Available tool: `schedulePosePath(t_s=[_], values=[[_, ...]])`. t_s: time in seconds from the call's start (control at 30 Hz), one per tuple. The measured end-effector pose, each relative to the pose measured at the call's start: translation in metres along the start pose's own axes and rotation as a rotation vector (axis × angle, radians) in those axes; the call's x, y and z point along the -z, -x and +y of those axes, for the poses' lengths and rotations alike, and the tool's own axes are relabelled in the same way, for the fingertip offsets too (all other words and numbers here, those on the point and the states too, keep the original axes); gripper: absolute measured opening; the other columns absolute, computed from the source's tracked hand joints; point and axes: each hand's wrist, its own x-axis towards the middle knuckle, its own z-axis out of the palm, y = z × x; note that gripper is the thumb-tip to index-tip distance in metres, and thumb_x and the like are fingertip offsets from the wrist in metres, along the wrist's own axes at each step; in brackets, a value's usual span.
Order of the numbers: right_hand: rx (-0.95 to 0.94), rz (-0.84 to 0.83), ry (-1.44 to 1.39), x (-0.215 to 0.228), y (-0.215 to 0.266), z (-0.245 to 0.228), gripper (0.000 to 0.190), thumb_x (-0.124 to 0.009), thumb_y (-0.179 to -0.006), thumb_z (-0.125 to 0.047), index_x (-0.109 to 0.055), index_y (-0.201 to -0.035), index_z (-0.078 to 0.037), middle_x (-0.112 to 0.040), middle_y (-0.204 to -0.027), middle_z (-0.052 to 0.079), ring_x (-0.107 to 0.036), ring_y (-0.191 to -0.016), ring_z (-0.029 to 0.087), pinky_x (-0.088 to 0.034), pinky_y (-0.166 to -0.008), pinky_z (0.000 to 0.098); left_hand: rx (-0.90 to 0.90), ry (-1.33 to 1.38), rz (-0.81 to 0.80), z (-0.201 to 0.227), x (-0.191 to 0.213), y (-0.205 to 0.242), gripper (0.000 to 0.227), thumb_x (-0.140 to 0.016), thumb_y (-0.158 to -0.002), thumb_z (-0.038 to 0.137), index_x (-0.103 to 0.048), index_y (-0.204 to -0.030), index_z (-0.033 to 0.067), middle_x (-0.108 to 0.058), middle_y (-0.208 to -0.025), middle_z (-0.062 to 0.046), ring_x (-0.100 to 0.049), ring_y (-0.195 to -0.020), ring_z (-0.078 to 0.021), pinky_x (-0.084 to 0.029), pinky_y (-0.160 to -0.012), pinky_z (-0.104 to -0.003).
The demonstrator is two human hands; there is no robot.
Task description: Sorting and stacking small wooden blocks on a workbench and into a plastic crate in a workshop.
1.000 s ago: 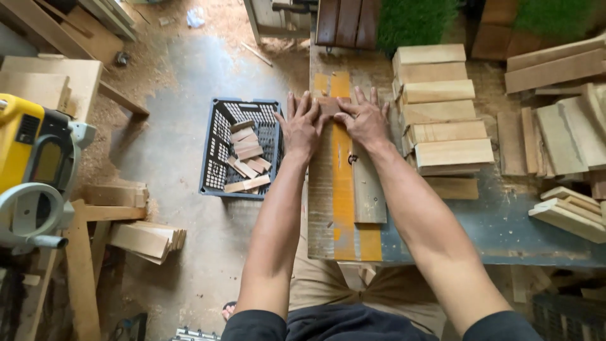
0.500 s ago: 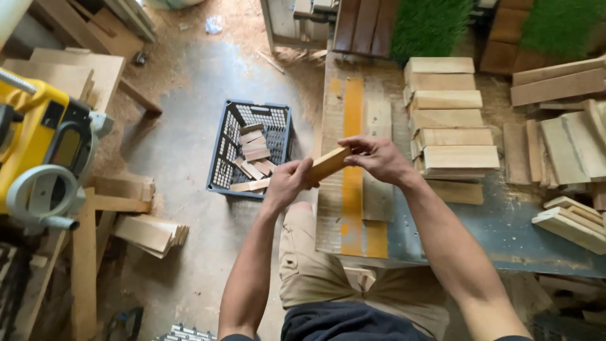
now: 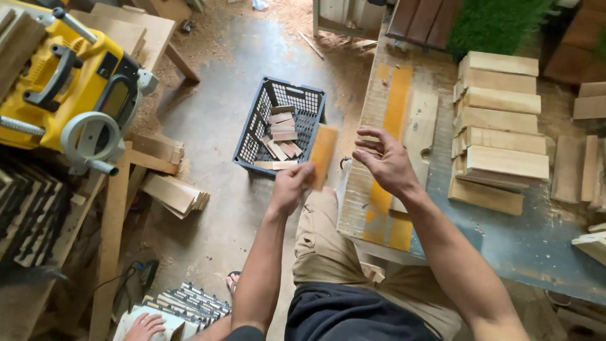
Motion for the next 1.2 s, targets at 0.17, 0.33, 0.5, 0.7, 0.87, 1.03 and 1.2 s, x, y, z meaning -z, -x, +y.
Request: schedulePosePath(t_s=[0.17, 0.33, 0.5, 0.7, 0.87, 1.03, 1.2], values=[[0.015, 0.044, 0.010, 0.017, 0.024, -0.022, 0.040, -0.070, -0.093, 0.003, -0.062, -0.132, -0.002, -0.064, -0.125, 0.019, -0.070, -0.110, 0.027, -0.059, -0.095, 0.0348, 0.101, 0.259, 0.325, -0.015, 0.019, -0.067, 0.073, -0.065, -0.097, 0.056, -0.050, -0.141, 0.0000, -0.047, -0.136, -0.028, -0.052, -0.125, -0.0293, -0.032, -0.108, -0.053], [0.094, 0.172, 0.021, 0.065, 0.059, -0.006, 0.036, -0.073, -0.091, 0.005, -0.067, -0.126, -0.001, -0.067, -0.127, 0.019, -0.071, -0.109, 0.025, -0.059, -0.093, 0.0349, 0.096, 0.375, 0.425, -0.050, 0.004, -0.069, 0.085, -0.067, -0.103, 0.046, -0.025, -0.161, -0.0007, -0.011, -0.164, -0.037, -0.023, -0.152, -0.0421, -0.007, -0.121, -0.063], [0.249, 0.496, 0.205, 0.121, 0.113, -0.003, 0.020, -0.071, -0.097, 0.006, -0.070, -0.117, 0.002, -0.067, -0.124, 0.018, -0.069, -0.108, 0.022, -0.058, -0.093, 0.0331, -0.442, -0.201, 0.392, -0.011, -0.096, 0.022, 0.033, -0.071, -0.099, 0.016, -0.063, -0.129, 0.0061, -0.070, -0.121, -0.010, -0.070, -0.105, -0.0205, -0.055, -0.093, -0.036], [0.247, 0.833, 0.743, 0.198, 0.160, 0.040, 0.032, -0.074, -0.095, -0.001, -0.071, -0.127, -0.003, -0.063, -0.131, 0.021, -0.059, -0.126, 0.040, -0.048, -0.107, 0.0493, -0.580, -0.405, -0.236, -0.021, -0.215, 0.087, 0.038, -0.075, -0.091, 0.014, -0.069, -0.128, 0.0095, -0.072, -0.115, -0.011, -0.070, -0.107, -0.0224, -0.055, -0.098, -0.035], [-0.095, 0.691, 0.776, 0.202, 0.177, 0.061, 0.071, -0.074, -0.093, -0.025, -0.044, -0.154, -0.002, -0.043, -0.152, 0.033, -0.031, -0.145, 0.052, -0.017, -0.119, 0.0668, -0.738, -1.030, -0.398, -0.071, -0.267, 0.091, 0.081, -0.071, -0.090, 0.034, -0.037, -0.154, -0.0025, -0.046, -0.153, -0.027, -0.028, -0.149, -0.0442, -0.015, -0.121, -0.059], [-0.103, 0.626, 0.781, 0.196, 0.183, 0.086, 0.072, -0.072, -0.096, -0.031, -0.043, -0.155, -0.002, -0.044, -0.157, 0.024, -0.033, -0.149, 0.040, -0.007, -0.122, 0.0651, -0.758, -1.277, -0.387, -0.091, -0.270, 0.091, 0.084, -0.064, -0.092, 0.044, -0.037, -0.154, -0.0060, -0.039, -0.159, -0.027, -0.024, -0.155, -0.0377, 0.001, -0.125, -0.059], [0.059, 0.833, 0.547, 0.167, 0.181, 0.063, 0.061, -0.078, -0.083, 0.002, -0.065, -0.139, -0.017, -0.062, -0.140, 0.013, -0.057, -0.127, 0.030, -0.055, -0.101, 0.0356, -0.896, -0.822, -0.340, -0.068, -0.245, 0.097, 0.067, -0.072, -0.094, 0.016, -0.044, -0.153, -0.0005, -0.038, -0.161, -0.023, -0.041, -0.145, -0.0383, -0.030, -0.121, -0.048]])
